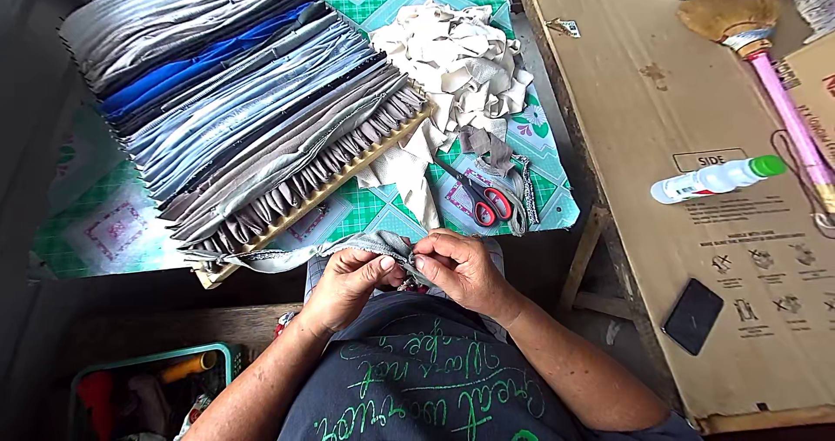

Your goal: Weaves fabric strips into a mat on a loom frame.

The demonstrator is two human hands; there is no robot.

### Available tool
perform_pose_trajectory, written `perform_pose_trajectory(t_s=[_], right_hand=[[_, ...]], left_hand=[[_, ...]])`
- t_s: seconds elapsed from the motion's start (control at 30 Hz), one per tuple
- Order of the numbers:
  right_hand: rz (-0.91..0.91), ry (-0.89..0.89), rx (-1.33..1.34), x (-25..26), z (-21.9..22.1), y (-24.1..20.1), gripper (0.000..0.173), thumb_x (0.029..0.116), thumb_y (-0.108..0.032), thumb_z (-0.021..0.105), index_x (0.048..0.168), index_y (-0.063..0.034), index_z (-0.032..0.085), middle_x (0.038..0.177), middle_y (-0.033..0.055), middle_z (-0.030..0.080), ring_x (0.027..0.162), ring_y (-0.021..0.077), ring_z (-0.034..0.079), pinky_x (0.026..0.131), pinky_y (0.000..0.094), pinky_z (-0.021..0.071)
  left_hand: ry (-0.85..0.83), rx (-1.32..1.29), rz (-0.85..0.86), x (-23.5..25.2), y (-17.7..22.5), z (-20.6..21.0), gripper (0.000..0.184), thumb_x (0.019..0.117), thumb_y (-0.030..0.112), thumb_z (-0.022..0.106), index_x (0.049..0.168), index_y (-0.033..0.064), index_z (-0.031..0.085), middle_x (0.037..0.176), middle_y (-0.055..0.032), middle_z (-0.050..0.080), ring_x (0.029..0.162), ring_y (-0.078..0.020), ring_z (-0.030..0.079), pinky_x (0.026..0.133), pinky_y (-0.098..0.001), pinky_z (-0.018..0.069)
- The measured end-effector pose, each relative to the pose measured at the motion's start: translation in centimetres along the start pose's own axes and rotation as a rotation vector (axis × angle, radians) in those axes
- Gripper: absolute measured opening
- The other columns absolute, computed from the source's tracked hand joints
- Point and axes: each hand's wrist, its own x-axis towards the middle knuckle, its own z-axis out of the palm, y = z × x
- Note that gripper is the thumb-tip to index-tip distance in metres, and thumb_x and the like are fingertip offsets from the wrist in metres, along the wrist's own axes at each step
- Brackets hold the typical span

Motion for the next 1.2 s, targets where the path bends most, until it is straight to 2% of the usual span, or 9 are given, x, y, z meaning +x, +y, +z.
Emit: perform_pose_trajectory(t_s=[0.23, 0.43, 0.77, 0.87, 0.93, 1.1, 1.2], right_hand=[[0.007, -0.003, 0.005, -0.1, 0.1, -0.1, 0.018, 0.0972, -0.011, 0.061, 0.093, 0.0036, 0.071, 0.082, 0.0026, 0.065, 0.071, -0.0055, 0.052, 0.065, 0.0091, 0.0434], [-0.018, -0.003, -0.026, -0.1, 0.2, -0.3, 0.017, 0.0956, -0.011, 0.063, 0.092, 0.0032, 0.071, 0.081, 0.0041, 0.065, 0.071, -0.0036, 0.052, 0.065, 0.0096, 0.0433], [-0.088, -0.005, -0.193, -0.4, -0.1, -1.2, 0.022, 0.0986, -0.013, 0.055, 0.096, 0.0019, 0.072, 0.081, 0.0071, 0.064, 0.071, 0.003, 0.055, 0.064, 0.0144, 0.045], [-0.1, -0.004, -0.24, -0.5, -0.2, -1.3, 0.024, 0.0968, -0.02, 0.06, 0.096, 0.0013, 0.071, 0.078, 0.0053, 0.061, 0.069, 0.0032, 0.05, 0.062, 0.0146, 0.0411], [-0.105, 0.02, -0.274, -0.5, 0.0, -1.3, 0.023, 0.0962, -0.021, 0.065, 0.095, 0.0008, 0.071, 0.077, 0.0061, 0.062, 0.069, 0.0047, 0.051, 0.063, 0.0154, 0.0419], [-0.114, 0.078, -0.258, -0.5, 0.2, -1.0, 0.019, 0.0976, -0.013, 0.062, 0.094, 0.0021, 0.073, 0.079, 0.0077, 0.064, 0.07, 0.0043, 0.054, 0.065, 0.0142, 0.0454], [-0.128, 0.12, -0.268, -0.7, 0.5, -0.8, 0.017, 0.0971, -0.011, 0.062, 0.094, 0.0022, 0.073, 0.079, 0.0075, 0.064, 0.07, 0.0042, 0.055, 0.065, 0.0136, 0.0454]], left_hand=[[-0.018, 0.123, 0.062, 0.0, -0.1, 0.0, 0.015, 0.0978, 0.015, 0.069, 0.11, 0.0108, 0.077, 0.105, -0.0029, 0.076, 0.089, -0.0093, 0.072, 0.083, -0.0288, 0.0605], [0.017, 0.175, 0.049, 0.0, -0.1, 0.2, 0.018, 0.0949, 0.011, 0.072, 0.113, 0.0097, 0.075, 0.109, -0.0026, 0.075, 0.092, -0.01, 0.072, 0.084, -0.0288, 0.061], [0.054, 0.191, 0.134, 0.2, -0.5, 0.8, 0.019, 0.0934, 0.007, 0.073, 0.112, 0.0106, 0.073, 0.105, -0.0016, 0.075, 0.09, -0.01, 0.072, 0.083, -0.0294, 0.0614], [0.057, 0.244, 0.164, 0.3, -0.6, 1.0, 0.02, 0.0937, 0.008, 0.073, 0.113, 0.0111, 0.072, 0.106, 0.0002, 0.075, 0.093, -0.0085, 0.071, 0.087, -0.0289, 0.0602], [0.069, 0.271, 0.174, 0.3, -0.7, 1.2, 0.019, 0.0935, 0.009, 0.073, 0.113, 0.0114, 0.072, 0.107, 0.001, 0.075, 0.095, -0.0074, 0.071, 0.089, -0.0279, 0.0594], [0.149, 0.214, 0.062, 0.3, -0.8, 1.6, 0.009, 0.0935, 0.012, 0.073, 0.102, 0.0074, 0.074, 0.092, -0.0022, 0.075, 0.082, -0.0099, 0.072, 0.08, -0.0288, 0.0611], [0.18, 0.132, 0.027, 0.1, -1.0, 2.0, 0.008, 0.0921, 0.011, 0.075, 0.099, 0.007, 0.076, 0.09, -0.0047, 0.076, 0.08, -0.0116, 0.073, 0.08, -0.03, 0.0613]])
